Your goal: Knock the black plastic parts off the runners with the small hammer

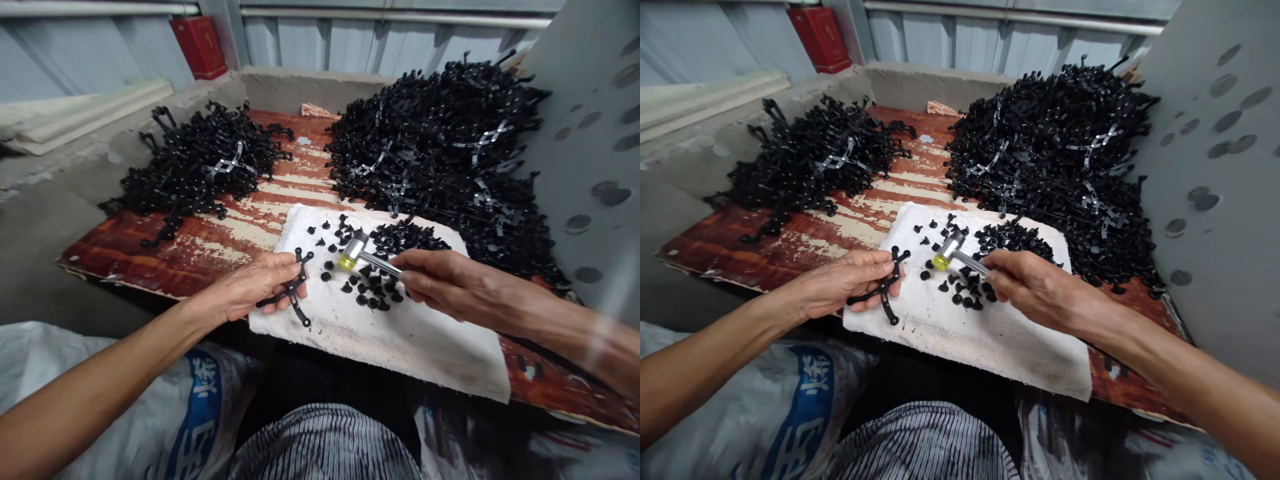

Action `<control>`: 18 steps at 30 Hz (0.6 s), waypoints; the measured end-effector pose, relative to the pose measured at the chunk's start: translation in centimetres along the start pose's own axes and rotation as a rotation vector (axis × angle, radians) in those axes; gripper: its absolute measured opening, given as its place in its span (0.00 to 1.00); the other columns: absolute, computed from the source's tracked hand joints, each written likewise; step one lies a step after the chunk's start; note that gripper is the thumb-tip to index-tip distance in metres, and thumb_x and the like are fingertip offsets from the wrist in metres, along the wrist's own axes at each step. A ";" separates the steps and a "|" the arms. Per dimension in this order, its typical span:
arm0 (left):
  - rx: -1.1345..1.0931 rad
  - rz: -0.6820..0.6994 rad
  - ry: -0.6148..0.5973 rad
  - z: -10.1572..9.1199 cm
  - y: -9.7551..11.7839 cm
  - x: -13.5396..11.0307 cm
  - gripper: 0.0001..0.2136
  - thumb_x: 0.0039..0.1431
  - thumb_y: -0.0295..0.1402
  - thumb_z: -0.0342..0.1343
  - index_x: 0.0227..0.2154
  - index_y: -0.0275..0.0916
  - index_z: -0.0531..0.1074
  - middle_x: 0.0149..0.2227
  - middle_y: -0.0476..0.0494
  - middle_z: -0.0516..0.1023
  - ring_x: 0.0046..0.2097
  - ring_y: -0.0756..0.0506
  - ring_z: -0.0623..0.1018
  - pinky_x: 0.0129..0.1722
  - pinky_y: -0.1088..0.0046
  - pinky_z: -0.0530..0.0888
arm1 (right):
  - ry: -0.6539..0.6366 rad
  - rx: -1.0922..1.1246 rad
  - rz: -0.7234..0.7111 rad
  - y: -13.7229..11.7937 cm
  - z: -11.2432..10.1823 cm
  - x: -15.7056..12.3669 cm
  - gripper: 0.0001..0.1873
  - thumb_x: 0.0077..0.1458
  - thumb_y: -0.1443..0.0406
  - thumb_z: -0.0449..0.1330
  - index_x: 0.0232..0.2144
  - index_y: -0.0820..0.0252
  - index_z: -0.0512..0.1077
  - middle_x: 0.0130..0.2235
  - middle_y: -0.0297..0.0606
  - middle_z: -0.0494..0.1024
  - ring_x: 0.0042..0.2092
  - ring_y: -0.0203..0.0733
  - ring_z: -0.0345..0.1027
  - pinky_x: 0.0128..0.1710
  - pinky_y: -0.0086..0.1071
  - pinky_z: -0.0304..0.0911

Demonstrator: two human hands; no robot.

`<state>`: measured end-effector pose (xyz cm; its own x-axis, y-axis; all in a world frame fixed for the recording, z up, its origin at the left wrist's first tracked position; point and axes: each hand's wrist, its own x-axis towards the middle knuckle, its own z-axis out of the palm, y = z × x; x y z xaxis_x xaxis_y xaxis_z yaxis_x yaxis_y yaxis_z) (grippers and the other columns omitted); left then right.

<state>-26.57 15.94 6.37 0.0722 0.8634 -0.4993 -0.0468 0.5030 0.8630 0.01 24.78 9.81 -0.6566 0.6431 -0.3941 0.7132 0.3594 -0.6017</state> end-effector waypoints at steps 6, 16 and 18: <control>0.025 -0.045 -0.009 -0.1 -0.1 0.3 0.08 0.56 0.32 0.59 0.26 0.33 0.69 0.23 0.47 0.75 0.14 0.58 0.65 0.09 0.85 0.54 | 0.049 -0.089 0.010 1.2 0.0 -2.1 0.15 0.59 0.55 0.48 0.36 0.58 0.69 0.23 0.33 0.64 0.25 0.38 0.58 0.24 0.31 0.56; 0.015 -0.090 -0.006 -0.3 -0.2 0.5 0.07 0.60 0.30 0.55 0.28 0.32 0.69 0.21 0.48 0.74 0.14 0.57 0.65 0.09 0.85 0.54 | 0.160 -0.107 -0.065 0.1 1.0 0.3 0.15 0.59 0.57 0.47 0.33 0.58 0.69 0.23 0.33 0.66 0.24 0.37 0.57 0.24 0.31 0.57; 0.005 -0.097 -0.019 -0.4 -0.3 0.6 0.07 0.60 0.29 0.54 0.27 0.32 0.69 0.21 0.47 0.74 0.13 0.57 0.65 0.09 0.85 0.54 | 0.196 -0.104 -0.070 0.6 0.8 -0.6 0.17 0.59 0.53 0.48 0.34 0.57 0.70 0.24 0.35 0.69 0.24 0.39 0.60 0.23 0.32 0.59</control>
<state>-26.93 16.30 5.83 0.0946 0.8100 -0.5787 -0.0337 0.5836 0.8114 0.64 24.08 9.09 -0.6522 0.7296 -0.2059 0.6960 0.4686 -0.5441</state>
